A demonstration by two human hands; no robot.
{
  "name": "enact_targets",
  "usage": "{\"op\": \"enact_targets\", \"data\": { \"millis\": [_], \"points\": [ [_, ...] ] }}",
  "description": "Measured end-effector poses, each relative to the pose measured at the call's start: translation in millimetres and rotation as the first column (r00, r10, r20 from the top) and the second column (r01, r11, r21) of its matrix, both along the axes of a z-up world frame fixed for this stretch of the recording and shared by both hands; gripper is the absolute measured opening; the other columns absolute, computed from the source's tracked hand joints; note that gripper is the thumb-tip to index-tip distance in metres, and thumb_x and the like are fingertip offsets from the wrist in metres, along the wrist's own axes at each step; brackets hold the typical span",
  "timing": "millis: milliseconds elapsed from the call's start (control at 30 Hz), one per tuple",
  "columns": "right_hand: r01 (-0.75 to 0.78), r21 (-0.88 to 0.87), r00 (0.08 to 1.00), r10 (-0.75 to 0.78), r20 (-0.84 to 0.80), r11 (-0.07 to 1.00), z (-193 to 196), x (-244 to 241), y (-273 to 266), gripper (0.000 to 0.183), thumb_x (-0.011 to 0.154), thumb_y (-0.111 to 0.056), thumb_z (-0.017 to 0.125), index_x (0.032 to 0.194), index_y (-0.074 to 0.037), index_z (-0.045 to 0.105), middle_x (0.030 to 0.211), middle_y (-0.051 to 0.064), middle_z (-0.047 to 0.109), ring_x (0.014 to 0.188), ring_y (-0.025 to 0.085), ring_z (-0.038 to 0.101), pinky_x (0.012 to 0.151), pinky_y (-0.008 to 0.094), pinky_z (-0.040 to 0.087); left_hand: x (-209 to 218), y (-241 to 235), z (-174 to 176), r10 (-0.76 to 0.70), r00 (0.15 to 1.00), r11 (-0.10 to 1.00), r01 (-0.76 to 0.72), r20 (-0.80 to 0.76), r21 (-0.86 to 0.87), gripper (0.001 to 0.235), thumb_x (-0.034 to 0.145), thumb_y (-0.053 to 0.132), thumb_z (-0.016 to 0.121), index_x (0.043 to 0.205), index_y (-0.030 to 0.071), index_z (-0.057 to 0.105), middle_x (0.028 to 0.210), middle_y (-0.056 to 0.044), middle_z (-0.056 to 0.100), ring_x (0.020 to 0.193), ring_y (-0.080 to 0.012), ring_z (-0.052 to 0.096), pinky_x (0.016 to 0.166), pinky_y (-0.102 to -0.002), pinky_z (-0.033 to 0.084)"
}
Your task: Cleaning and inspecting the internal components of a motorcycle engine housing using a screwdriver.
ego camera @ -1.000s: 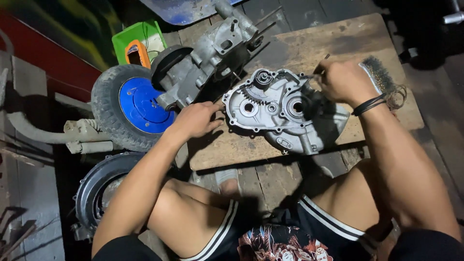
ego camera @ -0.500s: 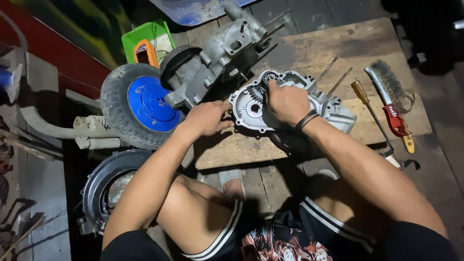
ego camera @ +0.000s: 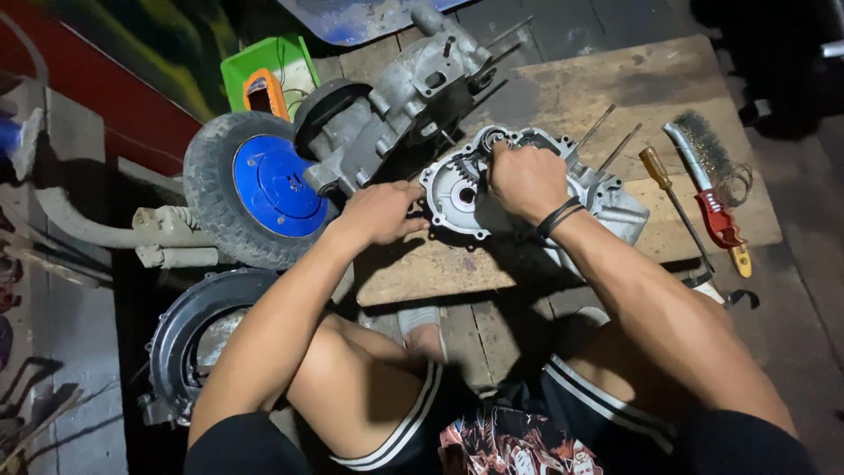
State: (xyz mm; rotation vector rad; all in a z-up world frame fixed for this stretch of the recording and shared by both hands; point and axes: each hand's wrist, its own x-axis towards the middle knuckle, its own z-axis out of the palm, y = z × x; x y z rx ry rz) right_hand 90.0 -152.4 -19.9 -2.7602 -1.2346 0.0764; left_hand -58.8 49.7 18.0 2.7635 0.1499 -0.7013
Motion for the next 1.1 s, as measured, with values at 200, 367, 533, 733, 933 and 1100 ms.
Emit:
{"op": "enact_targets", "data": {
  "millis": [200,367,533,733,933,1100],
  "points": [
    [-0.016,0.061,0.994,0.009,0.108,0.998,-8.3,-0.8,6.1,0.03,0.104,-0.02,0.041,0.109,-0.004,0.066,0.069,0.019,0.07,0.072,0.043,0.075,0.063,0.053,0.06,-1.8,-1.1,-4.7,-0.009,1.0,1.0,0.01,-0.009,0.019,0.061,0.093,0.05,0.061,0.145,0.019,0.055,0.134,-0.011,0.063,0.123,-0.0381,0.063,0.099,-0.058,0.053],
    [-0.053,0.029,0.98,0.047,0.195,0.998,-10.2,-0.5,3.1,0.03,0.101,-0.017,0.041,0.103,-0.006,0.069,0.066,0.016,0.07,0.07,0.039,0.076,0.059,0.05,0.06,-4.9,2.6,-2.1,0.02,1.0,1.0,-0.02,0.009,-0.004,0.06,0.093,0.05,0.062,0.143,0.018,0.057,0.131,-0.012,0.065,0.121,-0.0388,0.064,0.097,-0.058,0.054],
    [-0.055,0.083,0.984,0.04,0.172,0.995,-10.3,3.5,7.7,0.028,0.1,-0.018,0.041,0.104,-0.006,0.066,0.064,0.017,0.068,0.066,0.042,0.074,0.058,0.055,0.059,-1.1,1.0,-1.7,0.005,1.0,1.0,-0.005,0.01,-0.003,0.06,0.093,0.048,0.064,0.143,0.017,0.057,0.134,-0.013,0.064,0.122,-0.0391,0.063,0.099,-0.057,0.053],
    [-0.059,0.052,0.981,0.048,0.189,0.997,-9.0,-0.8,1.1,0.028,0.1,-0.022,0.041,0.1,-0.01,0.066,0.064,0.014,0.067,0.066,0.04,0.074,0.054,0.051,0.057,-1.7,6.9,-18.7,0.004,1.0,1.0,-0.004,-0.013,-0.015,0.064,0.092,0.053,0.062,0.143,0.015,0.057,0.136,-0.015,0.063,0.124,-0.0409,0.062,0.101,-0.058,0.052],
    [-0.113,-0.1,0.99,0.12,0.07,0.989,-13.1,-7.0,7.4,0.025,0.1,-0.026,0.043,0.109,-0.014,0.063,0.073,0.019,0.071,0.077,0.045,0.075,0.065,0.056,0.058,-0.8,4.8,-10.0,0.012,0.998,1.0,-0.013,-0.054,-0.014,0.065,0.091,0.058,0.062,0.141,0.015,0.058,0.139,-0.014,0.061,0.126,-0.0389,0.061,0.103,-0.056,0.052],
    [-0.117,-0.118,0.991,0.109,-0.071,0.986,-24.0,-16.0,15.8,0.026,0.101,-0.029,0.04,0.114,-0.015,0.057,0.076,0.02,0.072,0.08,0.047,0.075,0.068,0.058,0.059,-0.5,8.9,-18.2,0.038,0.998,0.999,-0.037,-0.056,0.008,0.063,0.091,0.055,0.064,0.14,0.014,0.06,0.138,-0.015,0.062,0.124,-0.04,0.062,0.101,-0.057,0.052]
  ]
}}
